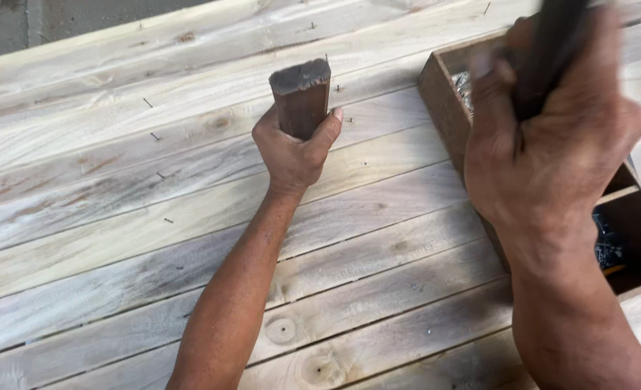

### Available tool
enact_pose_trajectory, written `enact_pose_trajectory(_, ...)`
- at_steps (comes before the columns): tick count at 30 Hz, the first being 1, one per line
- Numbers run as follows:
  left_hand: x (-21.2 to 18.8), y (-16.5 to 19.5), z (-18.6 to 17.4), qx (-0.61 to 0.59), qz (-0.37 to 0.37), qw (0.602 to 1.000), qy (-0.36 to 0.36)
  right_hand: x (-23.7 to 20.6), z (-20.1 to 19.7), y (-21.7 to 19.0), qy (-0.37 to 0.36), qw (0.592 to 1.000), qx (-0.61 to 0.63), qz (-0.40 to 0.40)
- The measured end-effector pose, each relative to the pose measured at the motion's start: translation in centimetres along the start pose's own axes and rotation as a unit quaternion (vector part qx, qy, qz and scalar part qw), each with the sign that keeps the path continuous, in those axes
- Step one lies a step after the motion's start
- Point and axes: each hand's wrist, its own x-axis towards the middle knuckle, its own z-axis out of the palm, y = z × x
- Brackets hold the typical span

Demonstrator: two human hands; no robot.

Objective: The person holds a rectangular wooden block in one hand and a claw hammer in the other, repeatedly striking the end of the block to drive nails into it. They take nails from a compartmentalized wooden box on the workbench, reposition the block between strikes, and briefly walk around the workshop while holding the block and hammer before resuming hammering.

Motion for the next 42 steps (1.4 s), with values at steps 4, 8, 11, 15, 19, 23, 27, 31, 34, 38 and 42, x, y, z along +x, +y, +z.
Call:
enact_pose_trajectory(4, 0.1, 0.3, 0.0, -0.012, 0.008, 1.0, 0.013, 0.4, 3.8, -1.9, -0.06, 0.987, -0.006, 0.151)
enact_pose_trajectory(8, 0.0, 0.9, 0.1, -0.022, 0.007, 0.999, 0.038, -2.3, 6.6, -2.1, -0.314, 0.917, -0.116, 0.218)
enact_pose_trajectory(11, -0.1, 0.8, 0.1, -0.02, 0.014, 0.999, 0.032, -2.9, 5.1, -0.9, -0.338, 0.904, -0.116, 0.233)
enact_pose_trajectory(15, -0.6, 0.3, -0.1, -0.044, -0.002, 0.999, 0.023, -1.7, 2.7, -0.4, -0.197, 0.952, -0.077, 0.222)
enact_pose_trajectory(19, -0.5, 0.5, -0.3, -0.032, -0.013, 0.999, 0.022, -1.2, 5.0, -1.5, -0.152, 0.966, -0.094, 0.189)
enact_pose_trajectory(23, -0.2, 1.1, -0.2, -0.015, 0.026, 0.999, 0.04, -1.9, 6.8, -1.2, -0.383, 0.855, -0.127, 0.325)
enact_pose_trajectory(27, -0.4, 1.1, 0.2, -0.046, -0.012, 0.998, 0.032, -2.1, 4.9, -0.2, -0.305, 0.905, -0.103, 0.279)
enact_pose_trajectory(31, -0.6, 0.8, 0.0, -0.034, -0.017, 0.999, 0.027, -1.8, 4.3, -0.2, -0.236, 0.923, -0.091, 0.291)
enact_pose_trajectory(34, -0.3, 1.0, 0.0, -0.028, -0.005, 0.999, 0.035, -2.3, 6.0, -0.3, -0.239, 0.925, -0.127, 0.268)
enact_pose_trajectory(38, 0.3, 2.1, 0.2, -0.032, 0.012, 0.999, 0.029, -3.6, 7.5, 0.5, -0.364, 0.851, -0.145, 0.349)
enact_pose_trajectory(42, 0.6, 2.7, 0.4, -0.034, -0.014, 0.999, 0.017, -3.9, 6.9, 0.9, -0.4, 0.823, -0.143, 0.378)
